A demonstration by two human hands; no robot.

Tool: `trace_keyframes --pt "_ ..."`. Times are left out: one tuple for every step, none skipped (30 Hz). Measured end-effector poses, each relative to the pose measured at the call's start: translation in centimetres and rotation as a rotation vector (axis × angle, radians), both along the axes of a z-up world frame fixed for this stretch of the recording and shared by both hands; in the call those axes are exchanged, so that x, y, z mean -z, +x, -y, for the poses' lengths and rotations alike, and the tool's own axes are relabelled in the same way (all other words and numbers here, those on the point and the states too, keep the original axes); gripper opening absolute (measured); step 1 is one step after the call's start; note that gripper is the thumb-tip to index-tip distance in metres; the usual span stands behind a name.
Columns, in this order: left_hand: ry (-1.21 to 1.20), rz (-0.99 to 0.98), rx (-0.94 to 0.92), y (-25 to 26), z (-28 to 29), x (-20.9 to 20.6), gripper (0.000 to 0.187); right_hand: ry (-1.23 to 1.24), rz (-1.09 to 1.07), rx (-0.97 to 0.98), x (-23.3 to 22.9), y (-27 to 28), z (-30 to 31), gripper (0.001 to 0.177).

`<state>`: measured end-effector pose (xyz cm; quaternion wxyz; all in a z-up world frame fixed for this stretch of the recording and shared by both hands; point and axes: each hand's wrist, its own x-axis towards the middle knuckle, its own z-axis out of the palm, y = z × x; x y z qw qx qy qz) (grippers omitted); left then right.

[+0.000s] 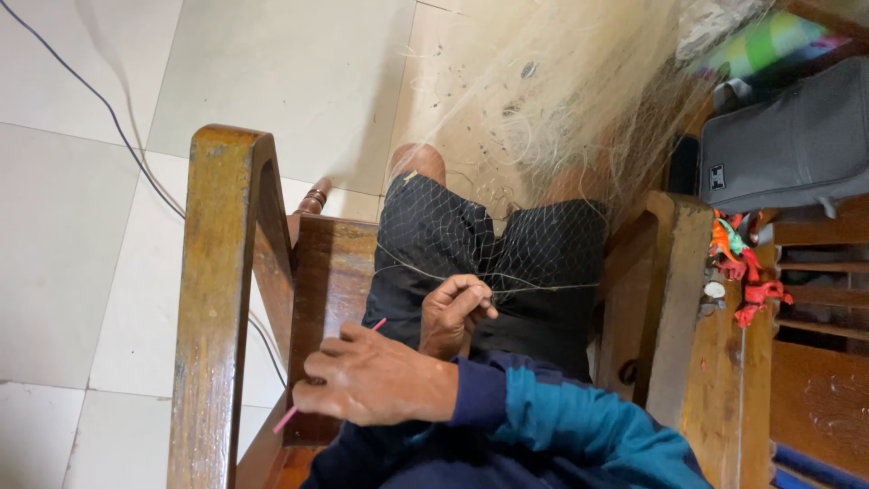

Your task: Repairing a fishing net using a netting needle

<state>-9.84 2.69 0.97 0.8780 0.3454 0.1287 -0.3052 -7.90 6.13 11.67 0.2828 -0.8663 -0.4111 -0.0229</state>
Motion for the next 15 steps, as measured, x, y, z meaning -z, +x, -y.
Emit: trace_keyframes --pt "-0.001 0.002 0.001 0.1 0.0 0.3 0.005 -0.001 0.002 0.001 -1.0 0.1 0.5 0.012" --pt "-0.073 -0.003 -0.015 0.2 0.1 0.6 0.005 -0.015 0.097 0.006 -2.0 0.2 0.9 0.011" --pt "-0.146 -0.012 -0.032 0.1 0.1 1.0 0.006 -0.028 0.188 0.011 -3.0 0.1 1.4 0.01" --pt "-0.147 -0.014 -0.033 0.1 -0.5 2.0 0.006 -0.029 0.185 0.01 -2.6 0.6 2.6 0.01" --pt "-0.187 -0.003 0.061 0.3 -1.0 2.9 0.004 -0.072 0.321 0.076 -2.2 1.3 3.9 0.011" --pt "-0.228 0.009 0.154 0.6 -1.6 3.8 0.004 -0.113 0.456 0.143 -1.9 2.0 5.1 0.014" --pt "-0.234 0.013 0.15 0.2 -1.1 3.3 0.004 -0.118 0.46 0.136 -1.5 1.7 7.6 0.014" --pt "-0.266 -0.012 0.086 -0.1 -0.6 2.8 0.004 -0.137 0.471 0.273 -1.1 1.4 10.1 0.011" --pt "-0.297 -0.037 0.012 -0.4 -0.2 2.3 0.004 -0.152 0.479 0.401 -0.6 1.2 12.5 0.008" --pt "-0.303 -0.035 -0.003 -0.2 -0.1 2.3 0.004 -0.153 0.48 0.386 -0.1 0.9 14.5 0.008" --pt "-0.322 -0.072 0.023 -0.2 -0.1 2.4 0.005 -0.173 0.484 0.588 0.5 0.3 16.5 0.004" --pt "-0.342 -0.109 0.05 -0.2 0.0 2.4 0.007 -0.193 0.483 0.791 1.0 -0.2 18.5 0.005" --pt "-0.343 -0.113 0.043 -0.2 -0.1 2.3 0.007 -0.194 0.479 0.785 1.9 -1.6 18.6 0.005" --pt "-0.356 -0.121 0.048 -0.2 -0.1 2.1 0.007 -0.101 0.381 0.854 2.7 -3.0 18.7 0.008" --pt "-0.37 -0.122 0.058 0.2 -0.1 2.0 0.007 -0.006 0.289 0.925 3.5 -4.3 18.9 0.01"
